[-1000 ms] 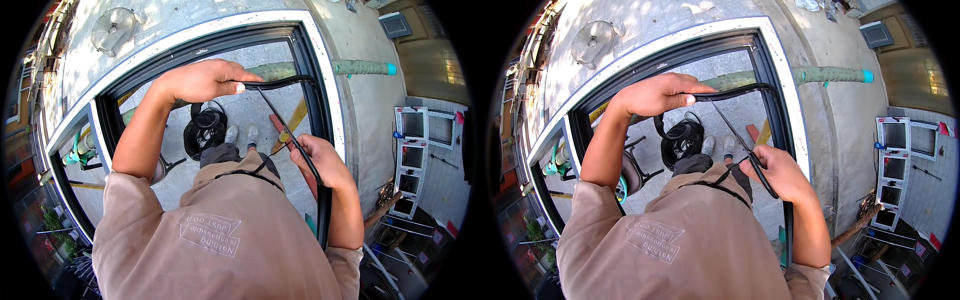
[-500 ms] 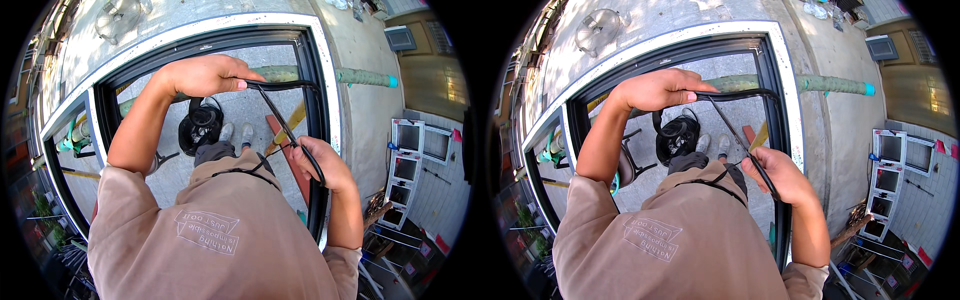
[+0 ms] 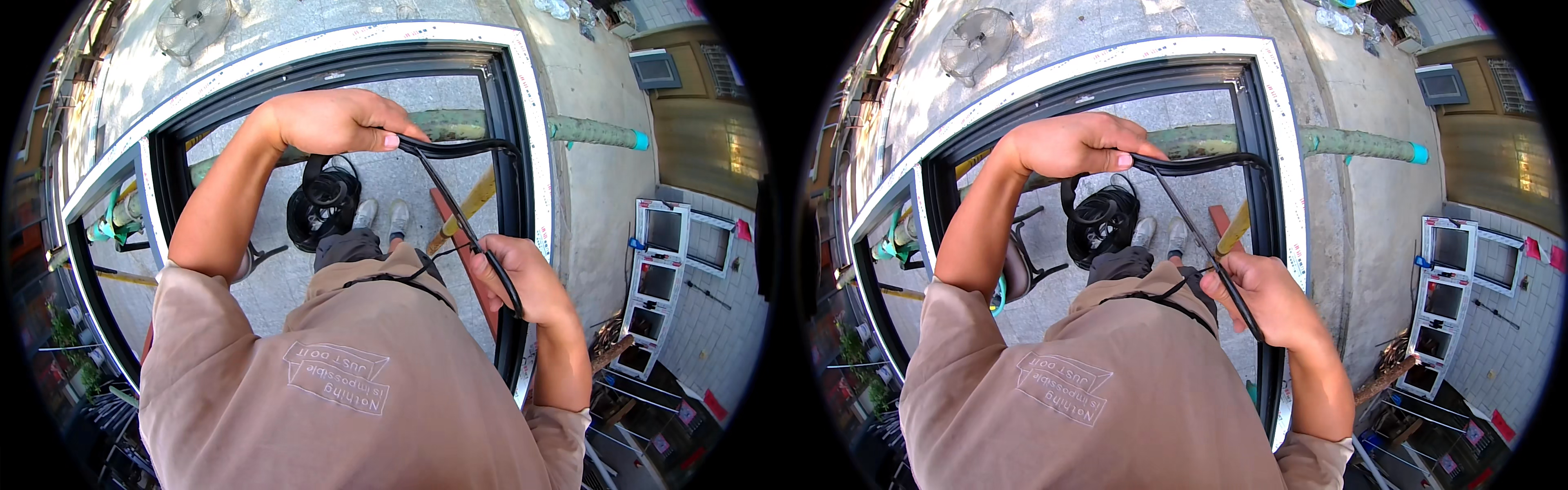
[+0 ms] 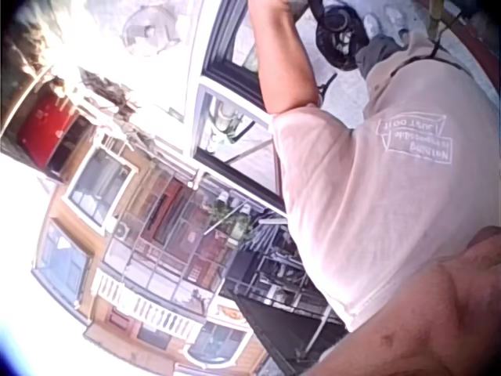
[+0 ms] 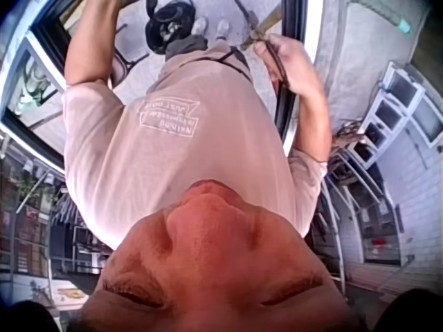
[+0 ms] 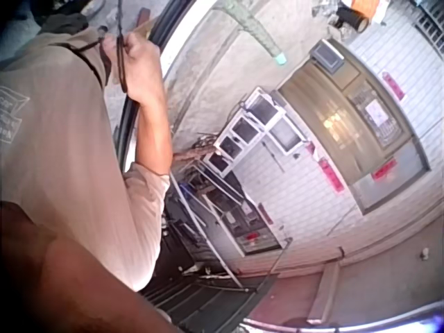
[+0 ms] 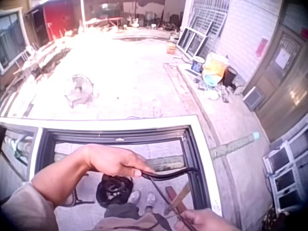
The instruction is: The person installs a black rubber seal into the frame of a window by hand and using shears to cut the rubber strip to length.
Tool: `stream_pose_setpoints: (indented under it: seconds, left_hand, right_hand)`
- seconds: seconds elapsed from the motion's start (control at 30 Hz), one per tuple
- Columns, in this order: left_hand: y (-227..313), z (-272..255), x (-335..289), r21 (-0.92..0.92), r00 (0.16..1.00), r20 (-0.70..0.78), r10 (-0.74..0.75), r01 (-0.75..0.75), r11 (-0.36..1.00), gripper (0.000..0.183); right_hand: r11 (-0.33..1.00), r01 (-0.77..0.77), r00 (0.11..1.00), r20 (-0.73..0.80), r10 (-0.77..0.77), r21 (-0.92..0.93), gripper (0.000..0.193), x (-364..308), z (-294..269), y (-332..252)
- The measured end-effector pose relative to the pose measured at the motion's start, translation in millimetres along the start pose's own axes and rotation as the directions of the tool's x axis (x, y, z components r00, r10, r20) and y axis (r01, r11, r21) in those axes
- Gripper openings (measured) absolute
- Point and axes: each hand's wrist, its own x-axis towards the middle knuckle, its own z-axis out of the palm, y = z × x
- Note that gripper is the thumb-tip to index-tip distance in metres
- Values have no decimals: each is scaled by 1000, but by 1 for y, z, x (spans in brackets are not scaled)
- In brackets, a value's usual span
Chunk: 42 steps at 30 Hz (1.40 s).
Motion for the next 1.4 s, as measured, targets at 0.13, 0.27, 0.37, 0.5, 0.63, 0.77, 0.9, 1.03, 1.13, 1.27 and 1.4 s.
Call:
stream_pose_setpoints:
  seconds: [0.13,0.27,0.37,0.5,0.63,0.77,0.9,1.03,1.13,1.27,1.4]
  left_hand:
    - [-1,0,1,-20,1000,9,2,-2,1000,41]
    - [-11,4,2,-34,998,-16,61,-62,997,41]
    - [-10,5,1,-192,997,-4,-80,78,978,42]
    - [-15,14,-6,-436,987,-8,-159,140,889,46]
    - [-24,20,-4,-569,990,-47,-133,83,818,50]
    - [-24,35,-5,-582,975,-117,-187,85,808,48]
    - [-14,57,-6,-429,937,-296,-187,44,902,49]
    - [-14,78,-6,-200,897,-436,-70,-20,980,53]
    - [5,81,-8,-209,905,-413,-99,12,978,53]
    - [8,87,-11,-190,898,-429,-95,13,982,49]
    - [8,89,-12,-191,899,-432,-75,-10,982,50]
  right_hand:
    - [999,-39,999,-5,38,-34,54,1,-1,-4]
    - [997,-79,996,-30,79,-2,46,0,2,-1]
    - [995,-97,994,-52,96,-4,41,2,7,-2]
    - [999,-51,997,-58,51,-12,39,6,7,4]
    - [1000,13,997,-76,-13,5,41,3,9,30]
    - [940,147,971,-226,-78,307,38,7,30,23]
    - [861,341,834,-544,-91,378,33,54,61,8]
    - [727,487,740,-670,-50,483,27,102,82,-6]
    - [652,582,689,-721,-77,486,24,119,95,-12]
    - [639,611,664,-742,-91,468,22,128,102,-10]
    - [591,595,703,-709,-56,545,23,132,100,0]
